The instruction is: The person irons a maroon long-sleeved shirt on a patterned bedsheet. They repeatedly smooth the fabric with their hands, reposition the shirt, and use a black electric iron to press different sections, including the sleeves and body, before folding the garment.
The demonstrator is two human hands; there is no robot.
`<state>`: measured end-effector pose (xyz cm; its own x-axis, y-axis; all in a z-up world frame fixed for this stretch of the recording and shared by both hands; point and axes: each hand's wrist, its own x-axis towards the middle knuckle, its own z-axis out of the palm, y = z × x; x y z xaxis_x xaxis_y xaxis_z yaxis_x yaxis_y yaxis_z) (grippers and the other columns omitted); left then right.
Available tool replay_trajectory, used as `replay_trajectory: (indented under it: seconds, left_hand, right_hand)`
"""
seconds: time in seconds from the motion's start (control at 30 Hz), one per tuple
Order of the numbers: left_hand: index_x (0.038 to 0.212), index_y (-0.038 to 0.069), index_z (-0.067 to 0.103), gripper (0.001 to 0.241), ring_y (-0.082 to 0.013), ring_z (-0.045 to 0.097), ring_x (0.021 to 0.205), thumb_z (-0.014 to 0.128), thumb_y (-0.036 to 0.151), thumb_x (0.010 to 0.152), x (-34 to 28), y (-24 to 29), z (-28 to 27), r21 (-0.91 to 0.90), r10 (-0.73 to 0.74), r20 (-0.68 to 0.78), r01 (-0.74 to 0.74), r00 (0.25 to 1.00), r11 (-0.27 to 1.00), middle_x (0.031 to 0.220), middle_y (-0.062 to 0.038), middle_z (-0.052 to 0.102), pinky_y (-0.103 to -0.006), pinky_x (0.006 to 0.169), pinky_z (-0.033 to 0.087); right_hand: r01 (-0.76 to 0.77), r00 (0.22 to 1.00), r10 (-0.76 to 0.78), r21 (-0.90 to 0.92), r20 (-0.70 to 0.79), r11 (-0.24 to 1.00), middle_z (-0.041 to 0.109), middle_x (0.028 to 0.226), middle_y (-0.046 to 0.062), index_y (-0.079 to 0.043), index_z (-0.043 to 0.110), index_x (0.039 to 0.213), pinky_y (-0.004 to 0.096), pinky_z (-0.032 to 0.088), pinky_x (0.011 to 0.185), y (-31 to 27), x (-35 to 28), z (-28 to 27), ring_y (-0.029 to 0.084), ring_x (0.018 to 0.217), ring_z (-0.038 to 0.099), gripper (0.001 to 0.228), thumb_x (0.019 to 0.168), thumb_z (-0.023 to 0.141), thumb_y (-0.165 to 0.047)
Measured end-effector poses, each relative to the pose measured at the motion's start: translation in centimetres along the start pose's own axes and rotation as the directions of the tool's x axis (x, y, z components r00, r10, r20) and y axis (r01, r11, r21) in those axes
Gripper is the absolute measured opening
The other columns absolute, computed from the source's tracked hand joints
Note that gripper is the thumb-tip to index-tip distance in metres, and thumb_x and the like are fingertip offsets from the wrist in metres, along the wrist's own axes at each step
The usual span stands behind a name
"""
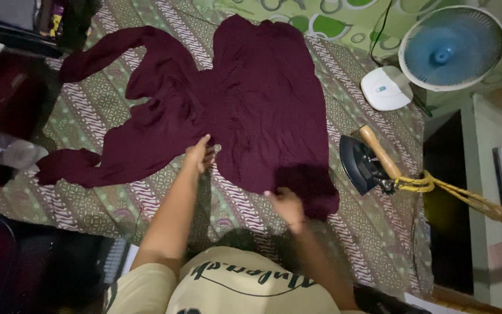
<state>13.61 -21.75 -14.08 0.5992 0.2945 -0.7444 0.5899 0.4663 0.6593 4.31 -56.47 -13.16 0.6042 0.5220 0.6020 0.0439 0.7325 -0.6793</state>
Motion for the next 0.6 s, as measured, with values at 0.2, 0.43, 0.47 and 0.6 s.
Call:
replay_trajectory:
  seconds: [0.2, 0.43, 0.47, 0.6]
  left_hand:
    - [0.156, 0.010, 0.037, 0.107, -0.0339, 0.062, 0.127, 0.087, 0.065, 0.079, 12.2, -1.8, 1.0, 0.090, 0.092, -0.188, -0.076, 0.978, 0.993, 0.150, -0.024, 0.049, -0.0524, 0.096, 0.058]
    - [0.134, 0.006, 0.052, 0.060, -0.0190, 0.060, 0.080, 0.085, 0.015, 0.084, 12.6, 1.9, -2.0, -0.011, 0.409, -0.518, -0.484, 0.751, 0.875, 0.095, -0.007, 0.056, -0.0351, 0.072, 0.053]
    - [0.135, 0.002, 0.050, 0.060, -0.0143, 0.053, 0.077, 0.083, 0.008, 0.085, 10.9, 2.7, -3.4, 0.076, 0.497, -0.540, -0.549, 0.679, 0.832, 0.086, 0.000, 0.048, -0.0309, 0.077, 0.047]
    - [0.143, 0.001, 0.038, 0.062, -0.0192, 0.051, 0.089, 0.075, 0.001, 0.093, 11.9, 0.4, -6.9, 0.043, 0.531, -0.535, -0.607, 0.657, 0.794, 0.097, -0.007, 0.044, -0.0372, 0.090, 0.045]
  right_hand:
    - [-0.910, 0.363, 0.139, -0.382, -0.921, -0.158, 0.078, 0.090, 0.004, -0.019, 0.074, 0.098, 0.039, 0.060, 0.079, 3.1, 0.6, 1.3, 0.027, 0.096, 0.076, 0.033, 0.082, 0.077, -0.049]
    - [-0.708, 0.373, 0.144, -0.181, -0.917, 0.683, 0.057, 0.066, 0.006, -0.008, 0.052, 0.090, 0.029, 0.051, 0.046, -0.4, 1.9, 5.1, 0.017, 0.051, 0.061, 0.020, 0.096, 0.072, -0.009]
    - [-0.686, 0.456, 0.126, -0.258, -0.881, 0.680, 0.056, 0.044, 0.006, -0.009, 0.052, 0.067, 0.025, 0.045, 0.038, -1.3, 2.2, 6.1, 0.016, 0.037, 0.056, 0.035, 0.098, 0.069, -0.009]
    - [-0.879, 0.357, 0.250, -0.233, -0.900, 0.416, 0.066, 0.076, 0.002, -0.012, 0.069, 0.105, 0.028, 0.058, 0.043, 5.6, -7.6, 0.4, 0.016, 0.053, 0.064, 0.020, 0.088, 0.078, -0.008]
